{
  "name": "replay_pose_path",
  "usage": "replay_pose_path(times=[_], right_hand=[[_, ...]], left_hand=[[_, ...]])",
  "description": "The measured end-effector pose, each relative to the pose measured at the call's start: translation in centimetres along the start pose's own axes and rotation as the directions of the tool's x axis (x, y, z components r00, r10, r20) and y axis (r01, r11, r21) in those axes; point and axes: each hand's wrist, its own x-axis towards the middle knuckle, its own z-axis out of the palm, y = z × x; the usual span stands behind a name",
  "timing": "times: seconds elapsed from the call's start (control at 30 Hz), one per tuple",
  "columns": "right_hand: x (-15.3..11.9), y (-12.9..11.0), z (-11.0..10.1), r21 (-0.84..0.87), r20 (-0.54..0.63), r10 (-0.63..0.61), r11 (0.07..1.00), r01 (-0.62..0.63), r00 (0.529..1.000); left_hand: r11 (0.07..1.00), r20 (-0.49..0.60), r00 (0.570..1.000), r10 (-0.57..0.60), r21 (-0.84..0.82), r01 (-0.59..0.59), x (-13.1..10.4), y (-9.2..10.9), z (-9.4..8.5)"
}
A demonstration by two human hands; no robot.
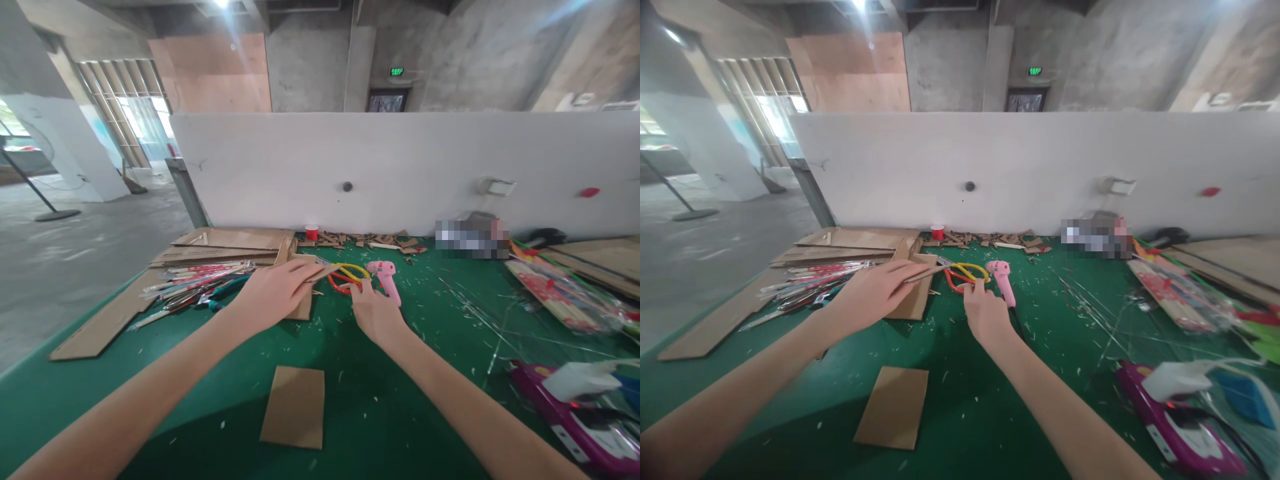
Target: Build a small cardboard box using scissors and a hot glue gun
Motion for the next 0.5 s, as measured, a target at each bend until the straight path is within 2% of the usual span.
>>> replay_pose_path(times=[0.1,0.27,0.5], right_hand=[[1.5,-0.6,-0.6,-0.086,0.047,-0.029,0.996,0.033,0.998],[3.9,-0.7,-1.1,-0.056,0.015,-0.048,0.997,0.049,0.999],[5.9,-0.8,0.3,0.015,-0.009,-0.035,0.999,0.035,0.999]], left_hand=[[1.000,0.036,0.999,-0.003,-0.005,0.003,-0.1,-0.2,0.1],[1.000,0.104,0.994,-0.027,-0.005,0.028,0.0,0.1,0.2],[0.999,0.148,0.988,-0.041,-0.004,0.042,-0.2,0.0,0.4]])
